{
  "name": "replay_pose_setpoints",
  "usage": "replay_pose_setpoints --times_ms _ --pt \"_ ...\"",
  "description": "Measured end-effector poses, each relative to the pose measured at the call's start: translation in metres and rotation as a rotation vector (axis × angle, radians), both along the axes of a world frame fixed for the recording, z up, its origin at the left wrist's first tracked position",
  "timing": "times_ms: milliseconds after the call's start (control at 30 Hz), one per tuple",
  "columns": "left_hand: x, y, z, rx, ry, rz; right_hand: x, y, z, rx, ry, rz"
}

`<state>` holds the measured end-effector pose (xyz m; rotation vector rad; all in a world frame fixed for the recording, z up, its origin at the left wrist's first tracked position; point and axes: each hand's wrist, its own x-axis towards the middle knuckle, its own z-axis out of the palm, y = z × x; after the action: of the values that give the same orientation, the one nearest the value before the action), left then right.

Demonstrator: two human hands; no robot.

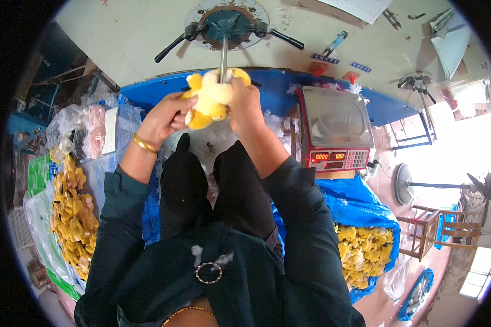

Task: The person repeatedly picks up yellow slipper-like objects and stuffs white cotton into them using a metal rod. The person places the stuffed items into a blue bin and continues the process with additional items.

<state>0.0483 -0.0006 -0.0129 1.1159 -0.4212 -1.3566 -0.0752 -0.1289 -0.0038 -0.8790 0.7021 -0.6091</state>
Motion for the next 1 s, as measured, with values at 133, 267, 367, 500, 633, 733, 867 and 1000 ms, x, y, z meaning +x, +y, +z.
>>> replay_pose_setpoints --times_ms 133,267,367,500,633,733,867,1000 --pt "0.011 -0.038 -0.003 -0.022 -0.187 0.114 0.038 -0.03 -0.011 -0.114 0.031 -0.127" --pt "0.02 -0.035 -0.019 -0.045 -0.174 0.07 0.037 -0.028 -0.015 -0.165 0.091 -0.142" --pt "-0.002 -0.007 -0.016 -0.002 -0.18 -0.051 0.015 -0.013 -0.016 -0.086 0.009 -0.088" --pt "-0.045 0.003 0.014 -0.067 0.167 -0.107 0.006 -0.035 -0.017 -0.132 0.046 0.365" --pt "-0.044 -0.056 0.014 -0.128 0.553 0.128 0.053 -0.096 -0.022 -0.366 -0.093 0.875" --pt "-0.031 -0.087 0.012 -0.089 0.433 0.137 0.076 -0.118 -0.025 -0.369 -0.067 0.89" --pt "-0.042 -0.071 0.004 -0.038 0.342 0.167 0.046 -0.094 -0.032 -0.181 -0.213 0.732" --pt "-0.064 -0.035 0.002 -0.064 0.209 0.095 0.031 -0.068 -0.04 -0.11 -0.135 0.593"
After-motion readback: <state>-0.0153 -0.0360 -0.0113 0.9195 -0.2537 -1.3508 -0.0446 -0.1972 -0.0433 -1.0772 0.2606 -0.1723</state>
